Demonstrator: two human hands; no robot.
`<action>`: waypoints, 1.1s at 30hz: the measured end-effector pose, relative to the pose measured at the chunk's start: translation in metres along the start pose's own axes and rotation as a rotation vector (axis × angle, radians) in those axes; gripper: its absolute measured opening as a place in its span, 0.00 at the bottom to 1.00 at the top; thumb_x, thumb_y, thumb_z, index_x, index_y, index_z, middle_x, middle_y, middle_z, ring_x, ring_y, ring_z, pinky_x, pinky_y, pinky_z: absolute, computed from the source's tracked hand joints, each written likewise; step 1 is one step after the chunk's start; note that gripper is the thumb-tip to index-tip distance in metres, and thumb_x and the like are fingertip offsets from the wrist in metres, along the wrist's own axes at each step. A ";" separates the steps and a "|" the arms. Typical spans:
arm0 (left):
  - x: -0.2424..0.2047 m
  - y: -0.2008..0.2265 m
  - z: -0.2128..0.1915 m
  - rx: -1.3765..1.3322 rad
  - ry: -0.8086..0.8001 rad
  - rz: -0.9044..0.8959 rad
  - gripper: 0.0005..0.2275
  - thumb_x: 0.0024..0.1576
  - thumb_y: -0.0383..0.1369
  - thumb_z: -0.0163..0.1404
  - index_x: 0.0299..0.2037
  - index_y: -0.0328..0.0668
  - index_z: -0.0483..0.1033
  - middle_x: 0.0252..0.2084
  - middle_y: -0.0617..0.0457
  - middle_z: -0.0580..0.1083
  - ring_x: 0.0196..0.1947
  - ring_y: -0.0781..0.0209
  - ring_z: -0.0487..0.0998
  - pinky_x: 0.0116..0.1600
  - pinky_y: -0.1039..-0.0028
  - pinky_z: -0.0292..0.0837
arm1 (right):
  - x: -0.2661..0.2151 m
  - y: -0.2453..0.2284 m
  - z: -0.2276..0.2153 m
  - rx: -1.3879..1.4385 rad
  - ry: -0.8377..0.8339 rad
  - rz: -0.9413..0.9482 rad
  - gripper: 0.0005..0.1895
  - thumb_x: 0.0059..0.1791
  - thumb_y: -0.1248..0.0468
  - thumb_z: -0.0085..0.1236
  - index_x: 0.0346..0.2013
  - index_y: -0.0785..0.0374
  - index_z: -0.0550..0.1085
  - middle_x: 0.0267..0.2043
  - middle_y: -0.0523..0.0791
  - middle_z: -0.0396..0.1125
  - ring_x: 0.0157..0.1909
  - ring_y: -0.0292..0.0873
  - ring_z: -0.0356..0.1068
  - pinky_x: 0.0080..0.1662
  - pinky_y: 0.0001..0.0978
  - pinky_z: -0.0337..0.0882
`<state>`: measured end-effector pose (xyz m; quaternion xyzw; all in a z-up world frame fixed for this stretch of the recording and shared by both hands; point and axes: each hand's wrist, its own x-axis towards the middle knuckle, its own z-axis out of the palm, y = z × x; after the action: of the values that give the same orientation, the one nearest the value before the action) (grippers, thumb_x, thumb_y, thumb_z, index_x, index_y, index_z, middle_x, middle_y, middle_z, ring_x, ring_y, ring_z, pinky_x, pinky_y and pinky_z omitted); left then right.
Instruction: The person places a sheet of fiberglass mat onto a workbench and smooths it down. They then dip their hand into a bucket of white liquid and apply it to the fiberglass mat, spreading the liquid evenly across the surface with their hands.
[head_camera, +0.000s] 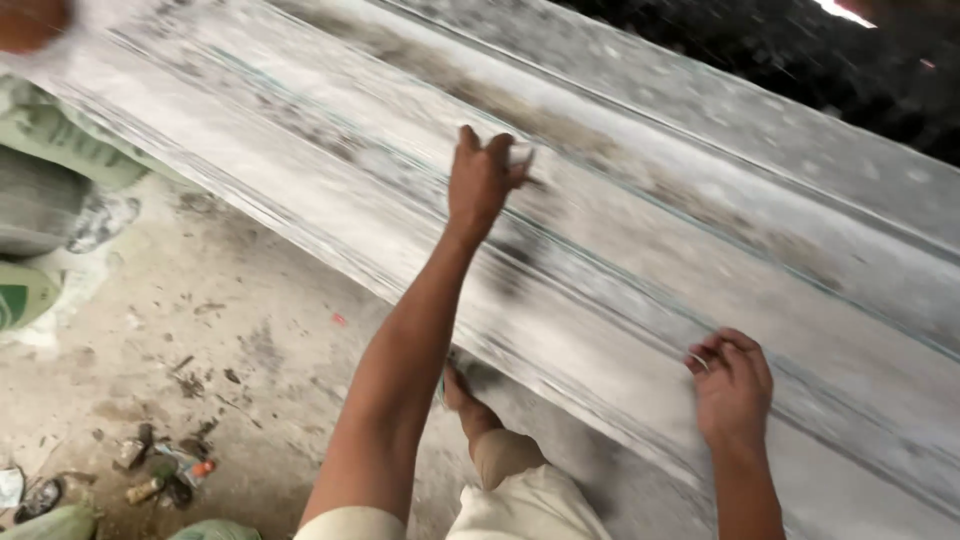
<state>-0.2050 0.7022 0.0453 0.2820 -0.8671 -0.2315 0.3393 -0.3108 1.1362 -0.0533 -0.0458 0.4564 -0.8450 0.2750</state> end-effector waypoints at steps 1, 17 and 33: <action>0.018 -0.029 -0.015 0.082 0.053 0.005 0.21 0.46 0.31 0.67 0.51 0.43 0.80 0.48 0.35 0.67 0.42 0.40 0.74 0.45 0.56 0.74 | 0.010 0.012 0.025 -0.020 0.020 -0.009 0.08 0.59 0.67 0.45 0.51 0.62 0.71 0.45 0.46 0.69 0.47 0.46 0.70 0.51 0.43 0.72; 0.177 -0.346 -0.167 0.214 -0.052 -0.111 0.24 0.43 0.35 0.67 0.52 0.44 0.78 0.59 0.27 0.64 0.51 0.32 0.73 0.46 0.55 0.76 | 0.093 0.134 0.365 -0.128 0.021 -0.034 0.07 0.61 0.68 0.44 0.53 0.63 0.70 0.46 0.46 0.70 0.48 0.44 0.71 0.51 0.41 0.73; 0.280 -0.507 -0.382 -0.130 -0.004 -0.032 0.22 0.50 0.35 0.65 0.57 0.45 0.79 0.54 0.33 0.69 0.54 0.38 0.73 0.56 0.56 0.73 | 0.069 0.289 0.679 -0.092 0.147 -0.086 0.07 0.61 0.68 0.45 0.52 0.61 0.70 0.45 0.46 0.70 0.48 0.44 0.72 0.51 0.41 0.74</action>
<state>0.0669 0.0687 0.1258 0.2726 -0.8464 -0.2931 0.3513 -0.0237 0.4700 0.0983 -0.0158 0.5112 -0.8353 0.2017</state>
